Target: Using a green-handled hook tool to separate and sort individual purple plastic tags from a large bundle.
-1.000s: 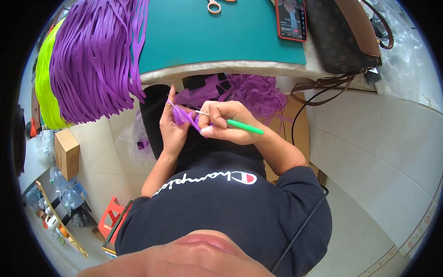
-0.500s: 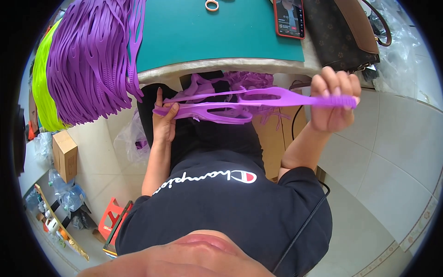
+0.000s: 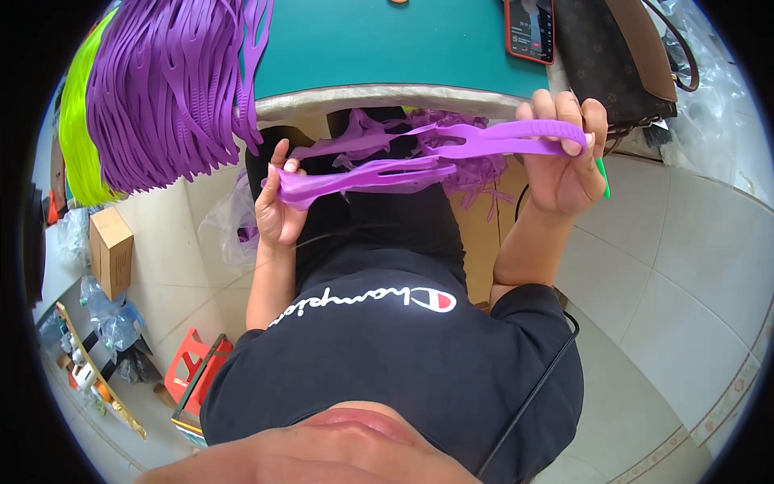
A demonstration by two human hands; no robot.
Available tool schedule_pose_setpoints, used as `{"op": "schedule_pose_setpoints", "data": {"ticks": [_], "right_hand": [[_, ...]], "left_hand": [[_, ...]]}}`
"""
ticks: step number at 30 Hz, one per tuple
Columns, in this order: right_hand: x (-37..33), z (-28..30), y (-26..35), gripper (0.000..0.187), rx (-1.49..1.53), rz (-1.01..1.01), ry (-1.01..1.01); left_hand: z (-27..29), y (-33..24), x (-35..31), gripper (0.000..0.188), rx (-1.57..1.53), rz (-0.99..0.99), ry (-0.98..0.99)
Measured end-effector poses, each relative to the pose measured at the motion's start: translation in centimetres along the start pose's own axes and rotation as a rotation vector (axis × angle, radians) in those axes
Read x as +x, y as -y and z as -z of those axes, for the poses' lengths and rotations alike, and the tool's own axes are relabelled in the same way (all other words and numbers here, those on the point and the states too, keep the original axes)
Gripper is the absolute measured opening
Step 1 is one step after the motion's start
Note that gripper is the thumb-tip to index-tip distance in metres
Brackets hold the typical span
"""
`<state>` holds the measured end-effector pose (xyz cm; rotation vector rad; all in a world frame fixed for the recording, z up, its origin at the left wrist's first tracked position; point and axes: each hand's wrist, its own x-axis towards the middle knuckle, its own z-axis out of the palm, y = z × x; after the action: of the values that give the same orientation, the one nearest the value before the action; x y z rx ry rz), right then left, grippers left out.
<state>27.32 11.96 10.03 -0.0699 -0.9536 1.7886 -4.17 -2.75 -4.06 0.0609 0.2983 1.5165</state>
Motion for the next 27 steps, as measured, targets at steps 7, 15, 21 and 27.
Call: {"op": "schedule_pose_setpoints", "data": {"ticks": [7, 15, 21, 27], "right_hand": [[-0.4, -1.8, 0.2, 0.023, -0.274, 0.065, -0.054], [-0.7, -2.1, 3.3, 0.015, -0.24, 0.298, -0.077], [-0.9, -3.0, 7.8, 0.008, -0.153, 0.561, -0.094], [2.3, -6.0, 1.7, 0.027, -0.713, 0.251, 0.016]], "left_hand": [[-0.5, 0.5, 0.5, 0.048, 1.822, -0.449, -0.397], [5.4, -0.8, 0.2, 0.056, 1.47, -0.49, -0.665], [5.3, -1.1, -0.4, 0.053, 1.696, -0.487, -0.679], [1.3, -4.5, -1.2, 0.037, 1.464, 0.098, -0.248]]}}
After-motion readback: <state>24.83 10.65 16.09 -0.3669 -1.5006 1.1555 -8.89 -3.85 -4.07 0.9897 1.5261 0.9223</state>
